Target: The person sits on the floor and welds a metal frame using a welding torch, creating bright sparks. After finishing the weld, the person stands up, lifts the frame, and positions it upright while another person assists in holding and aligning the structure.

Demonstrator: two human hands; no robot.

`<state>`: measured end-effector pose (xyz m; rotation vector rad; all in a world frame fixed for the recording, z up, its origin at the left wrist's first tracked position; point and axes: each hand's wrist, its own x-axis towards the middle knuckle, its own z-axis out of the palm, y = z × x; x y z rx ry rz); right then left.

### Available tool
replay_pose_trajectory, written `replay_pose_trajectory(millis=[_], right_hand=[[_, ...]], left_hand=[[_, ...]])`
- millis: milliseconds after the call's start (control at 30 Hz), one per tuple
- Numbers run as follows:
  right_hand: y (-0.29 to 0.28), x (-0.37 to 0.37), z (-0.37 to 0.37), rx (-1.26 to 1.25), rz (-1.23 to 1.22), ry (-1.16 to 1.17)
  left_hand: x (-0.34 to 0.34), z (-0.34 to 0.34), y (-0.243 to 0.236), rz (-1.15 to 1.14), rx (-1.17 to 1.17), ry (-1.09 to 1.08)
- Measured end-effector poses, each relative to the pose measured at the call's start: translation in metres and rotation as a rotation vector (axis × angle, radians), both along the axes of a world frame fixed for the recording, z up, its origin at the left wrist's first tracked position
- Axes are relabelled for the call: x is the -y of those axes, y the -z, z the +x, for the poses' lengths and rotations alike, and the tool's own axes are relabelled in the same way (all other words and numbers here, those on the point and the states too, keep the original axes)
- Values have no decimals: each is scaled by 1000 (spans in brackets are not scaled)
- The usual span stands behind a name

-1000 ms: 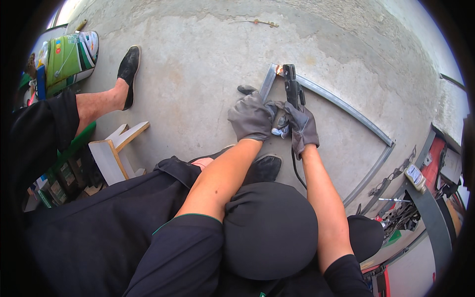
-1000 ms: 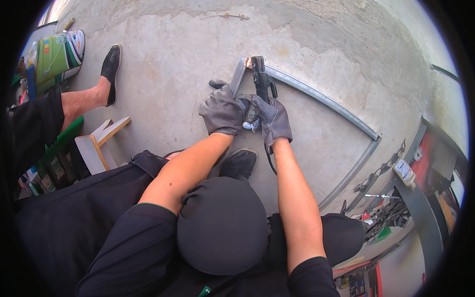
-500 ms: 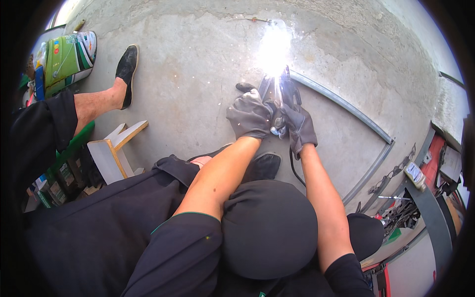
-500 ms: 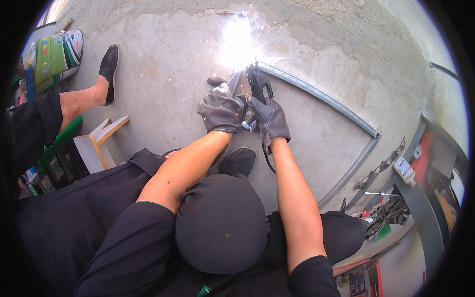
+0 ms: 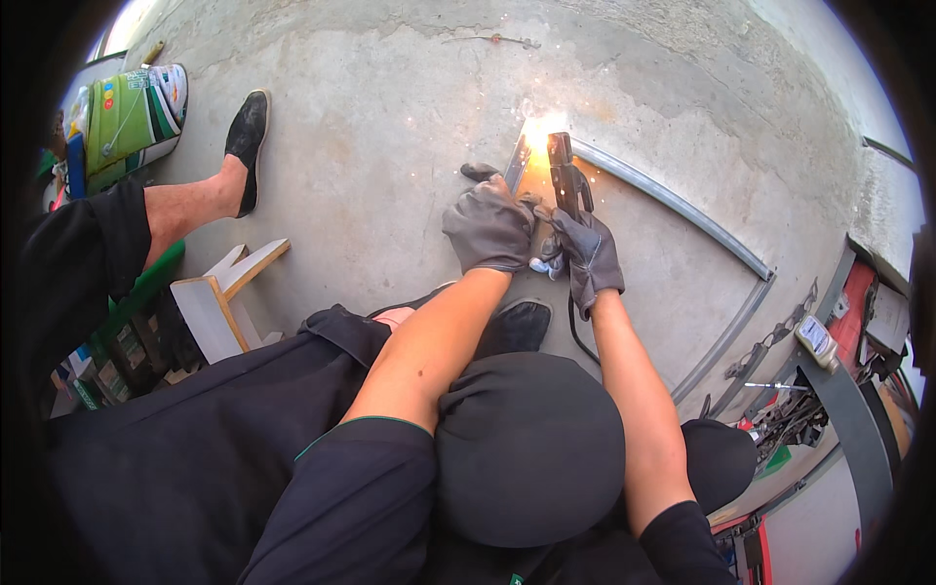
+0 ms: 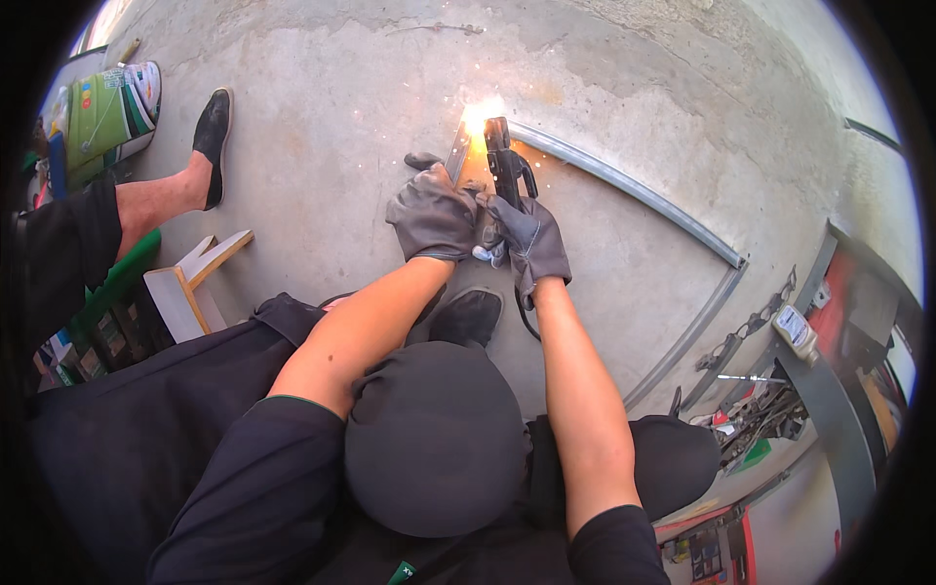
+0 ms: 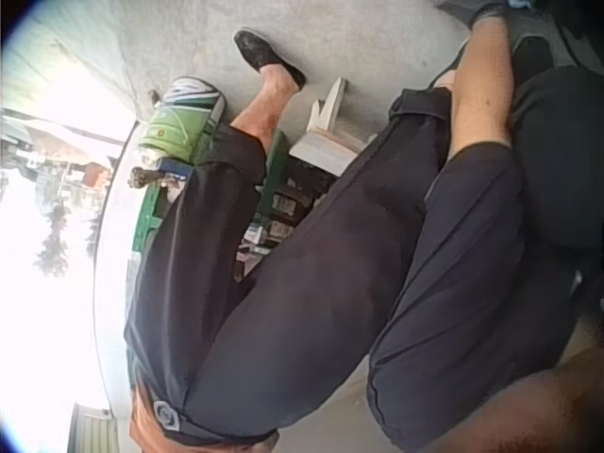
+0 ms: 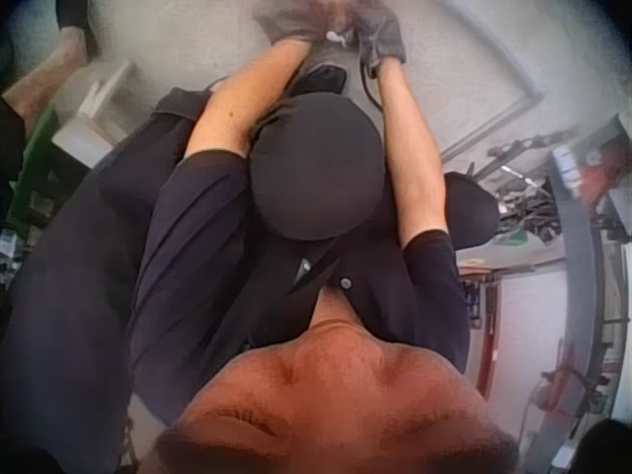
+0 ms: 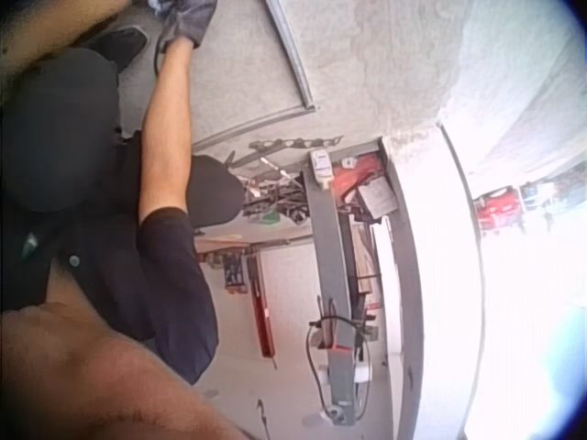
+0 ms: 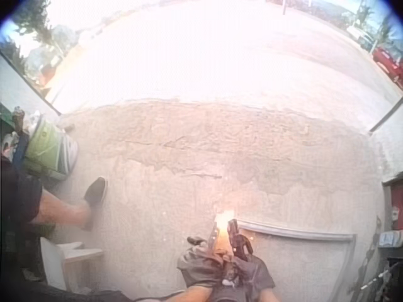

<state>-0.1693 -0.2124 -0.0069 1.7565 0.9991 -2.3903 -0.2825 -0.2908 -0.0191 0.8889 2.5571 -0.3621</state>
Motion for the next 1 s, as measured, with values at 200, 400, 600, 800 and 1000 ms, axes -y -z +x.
replay_pose_trajectory(millis=[200,400,600,800,1000], right_hand=[[-30,-29,8,-72,113,66],[-26,-36,23,-150,64,145],[-19,-21,19,-108,-33,67],[-13,-7,9,-101,-110,27],[-8,-3,-2,-84,-70,5]], left_hand=[[6,2,8,167,-46,-88],[4,2,5,146,-42,-77],[3,1,7,114,-101,-18],[2,1,7,114,-47,-65],[1,2,4,129,-72,-49]])
